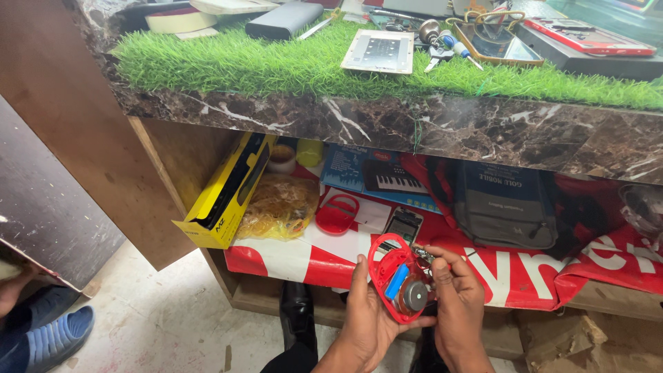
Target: The person sits at a cluttered workbench and repairs a small red electronic device, using a screwdriver to remove screws and open its casing. They handle the circuit board, speaker, and internal components, repositioning the device and working on its parts by hand.
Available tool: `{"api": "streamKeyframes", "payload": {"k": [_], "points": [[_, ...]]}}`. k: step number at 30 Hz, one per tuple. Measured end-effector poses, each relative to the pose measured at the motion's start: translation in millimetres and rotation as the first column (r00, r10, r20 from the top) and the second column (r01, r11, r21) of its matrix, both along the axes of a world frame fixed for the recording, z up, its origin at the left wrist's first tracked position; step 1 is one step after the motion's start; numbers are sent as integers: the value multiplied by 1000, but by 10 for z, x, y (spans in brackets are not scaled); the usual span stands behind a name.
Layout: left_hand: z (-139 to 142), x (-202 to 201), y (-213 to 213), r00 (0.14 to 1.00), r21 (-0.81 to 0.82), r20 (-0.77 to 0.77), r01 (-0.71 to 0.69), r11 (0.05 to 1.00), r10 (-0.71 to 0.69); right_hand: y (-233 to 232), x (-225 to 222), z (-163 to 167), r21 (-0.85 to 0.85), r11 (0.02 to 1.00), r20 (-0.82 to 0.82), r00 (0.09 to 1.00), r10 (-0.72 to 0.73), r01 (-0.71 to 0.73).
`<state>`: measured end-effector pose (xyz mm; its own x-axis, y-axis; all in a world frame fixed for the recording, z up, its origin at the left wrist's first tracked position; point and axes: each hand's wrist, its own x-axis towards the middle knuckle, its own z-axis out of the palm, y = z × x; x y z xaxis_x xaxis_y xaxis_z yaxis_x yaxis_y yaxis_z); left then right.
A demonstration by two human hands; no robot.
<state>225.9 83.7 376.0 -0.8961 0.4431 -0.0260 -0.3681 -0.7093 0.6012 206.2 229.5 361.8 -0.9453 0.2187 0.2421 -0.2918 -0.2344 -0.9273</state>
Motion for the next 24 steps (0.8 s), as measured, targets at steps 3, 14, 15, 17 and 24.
{"api": "streamKeyframes", "payload": {"k": [3,14,15,17,24], "points": [[-3,-5,-1,1000,-47,28,-2,999,3,-24,27,13,4,1000,91,996,-11,11],[-44,6,13,999,-20,52,-9,1000,10,-41,-6,-10,36,995,9,996,-90,90],[-37,5,10,997,-25,69,-18,1000,19,-43,-5,-12,29,995,-5,996,-92,92],[-10,-3,7,995,-31,91,-30,999,33,-59,4,0,18,995,-14,995,-97,97],[117,2,-5,987,-21,151,-54,998,56,-157,114,153,69,995,-20,997,-71,72]]}}
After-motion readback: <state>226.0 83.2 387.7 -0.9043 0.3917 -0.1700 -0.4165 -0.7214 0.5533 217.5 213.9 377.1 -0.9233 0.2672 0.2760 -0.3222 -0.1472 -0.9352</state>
